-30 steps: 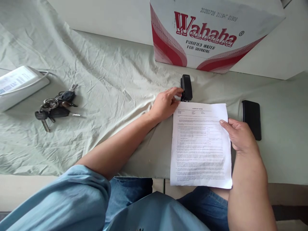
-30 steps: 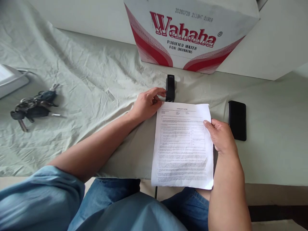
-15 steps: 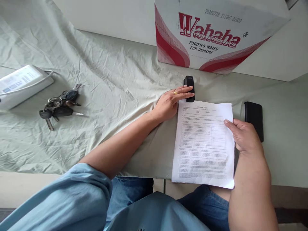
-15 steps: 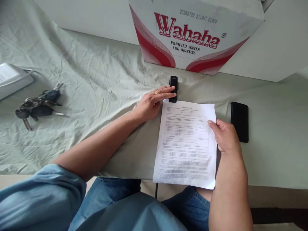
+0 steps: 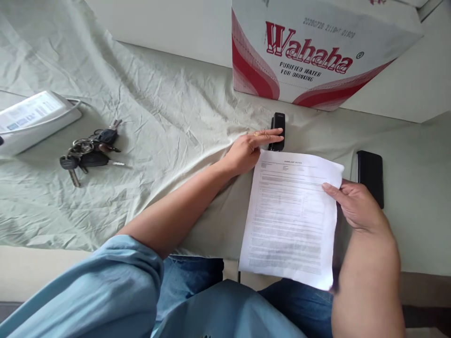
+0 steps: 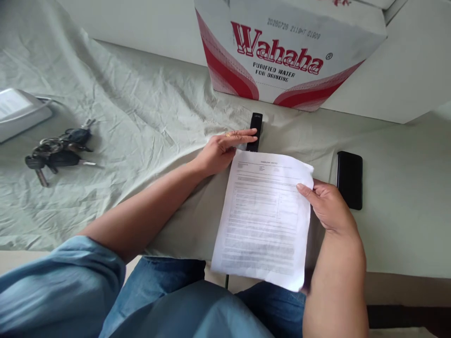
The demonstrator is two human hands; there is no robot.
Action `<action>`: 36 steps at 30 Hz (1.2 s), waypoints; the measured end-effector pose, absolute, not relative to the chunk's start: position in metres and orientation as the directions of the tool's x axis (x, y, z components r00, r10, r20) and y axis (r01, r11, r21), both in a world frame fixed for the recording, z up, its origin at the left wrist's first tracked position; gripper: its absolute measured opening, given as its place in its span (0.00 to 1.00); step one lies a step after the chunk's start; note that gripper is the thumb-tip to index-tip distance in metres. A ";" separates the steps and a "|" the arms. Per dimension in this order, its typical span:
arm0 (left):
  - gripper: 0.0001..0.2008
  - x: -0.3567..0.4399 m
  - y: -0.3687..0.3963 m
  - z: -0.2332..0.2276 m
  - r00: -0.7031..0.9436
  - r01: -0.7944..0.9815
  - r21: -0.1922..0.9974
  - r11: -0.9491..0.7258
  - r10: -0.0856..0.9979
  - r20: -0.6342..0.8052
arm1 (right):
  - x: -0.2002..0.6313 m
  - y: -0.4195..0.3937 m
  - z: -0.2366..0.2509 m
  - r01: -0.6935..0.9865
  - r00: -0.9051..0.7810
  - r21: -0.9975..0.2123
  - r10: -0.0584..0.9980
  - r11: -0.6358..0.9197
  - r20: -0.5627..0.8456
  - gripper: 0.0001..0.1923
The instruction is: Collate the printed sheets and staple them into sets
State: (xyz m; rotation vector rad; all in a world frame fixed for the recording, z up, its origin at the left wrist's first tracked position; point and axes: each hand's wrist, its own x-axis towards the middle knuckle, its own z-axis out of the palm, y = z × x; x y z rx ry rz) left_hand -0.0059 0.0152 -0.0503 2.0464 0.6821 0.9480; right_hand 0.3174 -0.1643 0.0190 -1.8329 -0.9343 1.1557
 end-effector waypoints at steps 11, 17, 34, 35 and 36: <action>0.41 -0.007 0.007 -0.023 0.426 -0.072 0.997 -0.032 0.903 0.060 | 0.309 -0.159 0.020 0.090 0.463 -0.954 0.860 -0.287 -0.215 0.32; 0.33 -0.008 0.011 -0.030 0.562 -0.022 0.997 -0.077 0.824 0.076 | 0.305 -0.153 0.011 0.062 0.522 -0.964 0.831 -0.260 -0.191 0.30; 0.39 -0.007 0.009 -0.023 0.518 -0.076 0.997 0.019 0.855 0.023 | 0.330 -0.147 -0.001 0.305 0.751 -0.937 0.649 -0.173 0.124 0.24; 0.40 -0.007 0.009 -0.023 0.508 -0.054 0.999 -0.002 0.861 0.029 | 0.329 -0.147 0.001 0.325 0.751 -0.931 0.643 -0.165 0.148 0.24; 0.41 -0.007 0.008 -0.023 0.504 -0.044 0.999 -0.016 0.863 0.036 | 0.327 -0.146 0.002 0.339 0.751 -0.927 0.640 -0.159 0.165 0.25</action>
